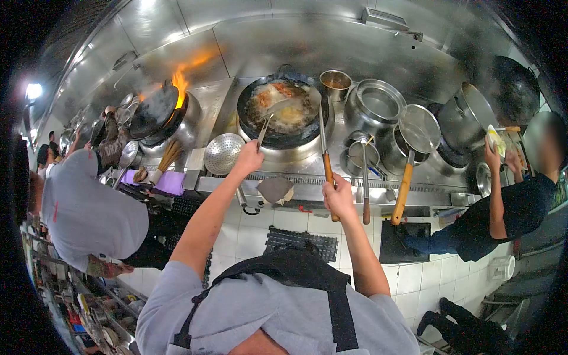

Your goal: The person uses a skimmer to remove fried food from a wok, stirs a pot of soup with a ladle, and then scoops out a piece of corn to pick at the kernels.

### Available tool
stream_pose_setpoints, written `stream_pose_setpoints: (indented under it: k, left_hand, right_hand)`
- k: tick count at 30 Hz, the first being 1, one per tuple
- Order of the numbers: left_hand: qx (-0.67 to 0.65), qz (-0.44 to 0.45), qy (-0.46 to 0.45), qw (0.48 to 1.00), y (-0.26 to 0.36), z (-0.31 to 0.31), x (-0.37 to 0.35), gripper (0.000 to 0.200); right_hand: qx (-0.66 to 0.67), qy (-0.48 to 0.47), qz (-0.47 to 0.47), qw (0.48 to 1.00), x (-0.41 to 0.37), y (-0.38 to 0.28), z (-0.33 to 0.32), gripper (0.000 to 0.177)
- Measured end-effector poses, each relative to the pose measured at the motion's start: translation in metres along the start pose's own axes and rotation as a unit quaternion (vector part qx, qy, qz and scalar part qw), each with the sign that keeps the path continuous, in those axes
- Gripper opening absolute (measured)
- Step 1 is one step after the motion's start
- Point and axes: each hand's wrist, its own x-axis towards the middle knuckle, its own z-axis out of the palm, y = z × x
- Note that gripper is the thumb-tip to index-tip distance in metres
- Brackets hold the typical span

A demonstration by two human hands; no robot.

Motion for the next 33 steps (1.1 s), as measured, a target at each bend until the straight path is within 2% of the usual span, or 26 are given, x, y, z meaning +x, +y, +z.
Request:
stream_pose_setpoints:
  k: [2, 3, 5, 6, 9, 10, 14, 17, 20, 23, 26, 29, 32, 33]
  left_hand:
    - [0.01, 0.032, 0.027, 0.999, 0.007, 0.001, 0.003, 0.018]
    - [0.003, 0.003, -0.017, 1.0, 0.004, -0.028, -0.007, 0.018]
    - [-0.053, -0.051, -0.086, 0.994, 0.033, -0.046, -0.008, 0.017]
    - [-0.078, -0.077, -0.103, 0.989, 0.032, -0.044, -0.01, 0.017]
    - [-0.186, -0.138, -0.13, 0.964, 0.023, -0.041, 0.002, 0.019]
    - [-0.24, -0.152, -0.128, 0.95, 0.012, -0.037, 0.008, 0.019]
    - [-0.383, -0.182, -0.134, 0.896, -0.01, -0.029, 0.023, 0.023]
    - [-0.438, -0.207, -0.188, 0.854, -0.015, -0.028, 0.021, 0.024]
    - [-0.449, -0.214, -0.197, 0.845, -0.018, -0.025, 0.019, 0.039]
    - [-0.417, -0.194, -0.153, 0.875, -0.017, -0.03, 0.011, 0.019]
    - [-0.345, -0.173, -0.127, 0.914, -0.019, -0.04, 0.006, 0.024]
    - [-0.311, -0.154, -0.137, 0.928, -0.042, -0.039, 0.009, 0.046]
    - [-0.199, -0.14, -0.106, 0.964, -0.033, -0.05, 0.001, 0.042]
    - [-0.136, -0.09, -0.059, 0.985, -0.037, -0.045, 0.001, 0.041]
  right_hand:
    - [0.002, 0.007, -0.01, 1.0, 0.01, 0.005, 0.012, 0.032]
    - [0.017, 0.016, -0.005, 1.0, 0.006, 0.012, 0.044, 0.032]
    - [0.003, 0.042, -0.009, 0.999, 0.012, 0.013, 0.053, 0.033]
    - [0.009, 0.045, -0.006, 0.999, 0.009, 0.014, 0.058, 0.025]
    - [0.042, 0.016, 0.047, 0.998, 0.02, 0.012, 0.067, 0.018]
    - [0.07, 0.016, 0.057, 0.996, 0.02, 0.005, 0.074, 0.008]
    - [0.197, -0.002, 0.094, 0.976, 0.021, -0.012, 0.087, 0.008]
    - [0.278, -0.019, 0.113, 0.954, 0.014, -0.021, 0.09, 0.007]
    - [0.346, -0.051, 0.113, 0.93, 0.002, -0.026, 0.082, 0.007]
    - [0.362, -0.059, 0.112, 0.924, -0.009, -0.026, 0.071, 0.007]
    - [0.356, -0.058, 0.106, 0.927, -0.023, -0.029, 0.059, 0.009]
    - [0.342, -0.05, 0.101, 0.933, -0.039, -0.035, 0.048, 0.008]
    - [0.289, -0.035, 0.096, 0.952, -0.046, -0.035, 0.041, 0.008]
    - [0.266, -0.029, 0.094, 0.959, -0.047, -0.035, 0.04, 0.009]
